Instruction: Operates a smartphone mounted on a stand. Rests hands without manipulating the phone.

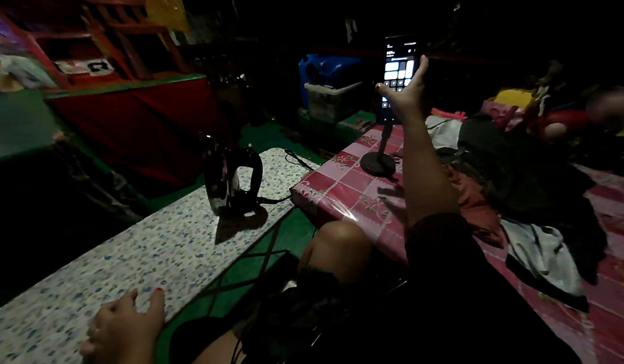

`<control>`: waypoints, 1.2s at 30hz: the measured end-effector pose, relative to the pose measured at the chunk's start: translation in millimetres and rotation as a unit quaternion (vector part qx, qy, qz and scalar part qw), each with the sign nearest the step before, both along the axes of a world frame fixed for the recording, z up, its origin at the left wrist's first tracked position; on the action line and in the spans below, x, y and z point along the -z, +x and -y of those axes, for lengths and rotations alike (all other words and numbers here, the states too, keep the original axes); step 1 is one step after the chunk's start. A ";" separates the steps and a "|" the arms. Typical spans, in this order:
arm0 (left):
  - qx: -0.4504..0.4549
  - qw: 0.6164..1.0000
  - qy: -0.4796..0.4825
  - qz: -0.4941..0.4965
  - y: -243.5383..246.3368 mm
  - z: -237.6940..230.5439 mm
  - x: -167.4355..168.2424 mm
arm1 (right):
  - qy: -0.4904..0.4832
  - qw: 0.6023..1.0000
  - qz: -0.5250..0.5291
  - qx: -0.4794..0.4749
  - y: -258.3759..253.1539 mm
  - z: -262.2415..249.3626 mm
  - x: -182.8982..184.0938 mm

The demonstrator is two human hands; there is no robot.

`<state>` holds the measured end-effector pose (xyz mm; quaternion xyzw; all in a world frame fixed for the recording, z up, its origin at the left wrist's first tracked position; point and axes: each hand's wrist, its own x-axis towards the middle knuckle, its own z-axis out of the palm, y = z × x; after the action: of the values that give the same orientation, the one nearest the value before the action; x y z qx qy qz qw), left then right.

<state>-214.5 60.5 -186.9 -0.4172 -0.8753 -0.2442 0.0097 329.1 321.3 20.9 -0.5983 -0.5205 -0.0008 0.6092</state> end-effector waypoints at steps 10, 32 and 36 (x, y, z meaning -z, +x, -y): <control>0.000 1.000 0.006 -0.009 -2.8 -0.1 5.1 | 0.045 0.994 -0.036 -0.091 17.5 -10.1 3.5; 0.011 1.000 0.000 -0.020 -5.5 2.9 6.7 | 0.087 0.992 -0.030 -0.089 27.1 20.2 49.0; 0.009 1.000 -0.003 -0.020 -6.1 1.5 6.4 | 0.063 0.982 -0.090 -0.156 39.1 30.4 48.4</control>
<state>-220.6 59.0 -193.2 -0.4300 -0.8719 -0.2332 0.0238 368.2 290.9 -27.5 -0.4677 -0.5492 0.1158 0.6828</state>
